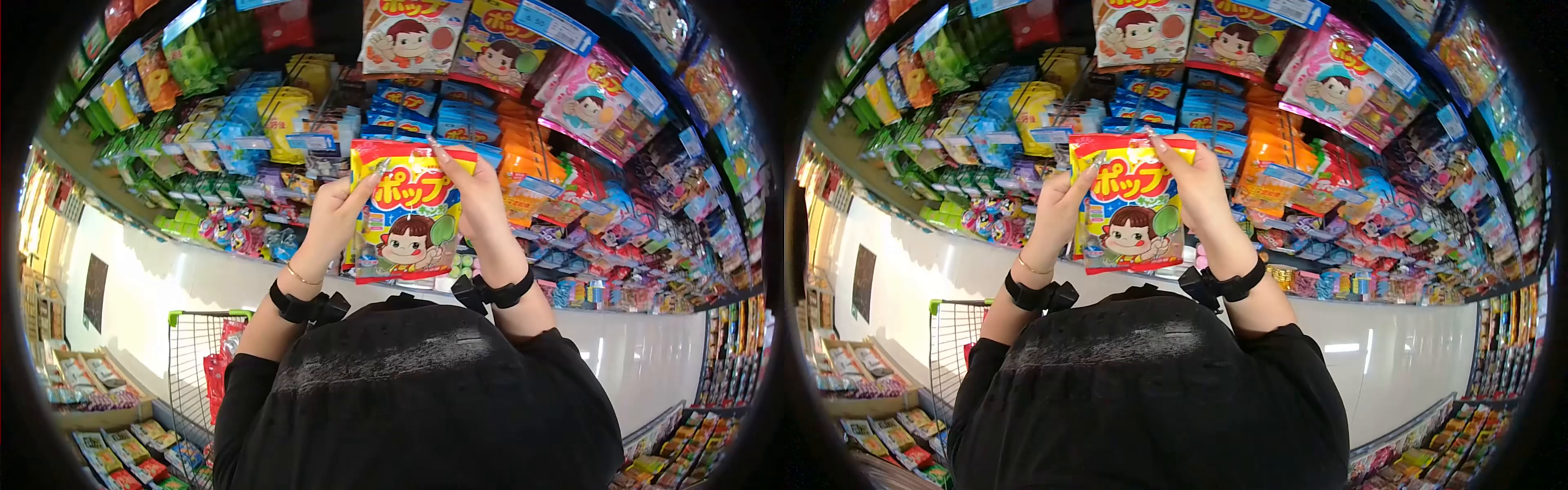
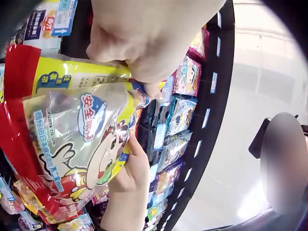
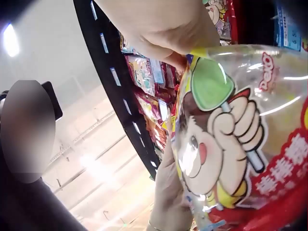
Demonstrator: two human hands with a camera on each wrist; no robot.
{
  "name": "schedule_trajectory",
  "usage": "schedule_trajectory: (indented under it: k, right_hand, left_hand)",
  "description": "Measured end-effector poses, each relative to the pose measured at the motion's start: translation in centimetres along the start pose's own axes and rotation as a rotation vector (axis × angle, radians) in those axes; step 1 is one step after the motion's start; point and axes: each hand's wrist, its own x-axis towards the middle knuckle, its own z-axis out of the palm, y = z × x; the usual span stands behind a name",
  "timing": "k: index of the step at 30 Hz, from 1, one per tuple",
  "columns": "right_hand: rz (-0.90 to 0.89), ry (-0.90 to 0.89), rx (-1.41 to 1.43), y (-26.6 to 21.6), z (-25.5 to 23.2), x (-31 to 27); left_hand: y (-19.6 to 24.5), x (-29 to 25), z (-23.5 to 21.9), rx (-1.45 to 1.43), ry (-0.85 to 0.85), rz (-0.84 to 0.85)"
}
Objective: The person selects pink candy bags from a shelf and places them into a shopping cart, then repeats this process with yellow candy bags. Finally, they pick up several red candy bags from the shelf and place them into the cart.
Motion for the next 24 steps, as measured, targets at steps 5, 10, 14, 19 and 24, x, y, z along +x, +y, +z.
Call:
schedule_trajectory:
  k: [5,10,14,19,24]
  right_hand:
    - [0.103,-0.139,-0.044,-1.5,-1.0,-1.1]
    - [-0.239,0.105,-0.117,-4.0,-3.2,0.2]
    - [-0.401,0.195,-0.200,-10.3,-6.1,4.4]
    - [-0.541,0.129,-0.212,-12.9,-6.5,9.6]
    - [-0.743,0.093,-0.236,-12.2,-7.5,14.1]
  left_hand:
    - [-0.4,0.3,1.1,-0.051,-0.050,0.005]
    - [-1.6,-0.3,0.7,0.017,0.055,0.097]
    - [-2.2,-0.8,-1.3,-0.300,0.159,-0.034]
    - [-3.9,-2.7,-4.6,-0.396,0.232,-0.069]
    - [-7.7,-6.5,-9.4,-0.307,0.435,-0.071]
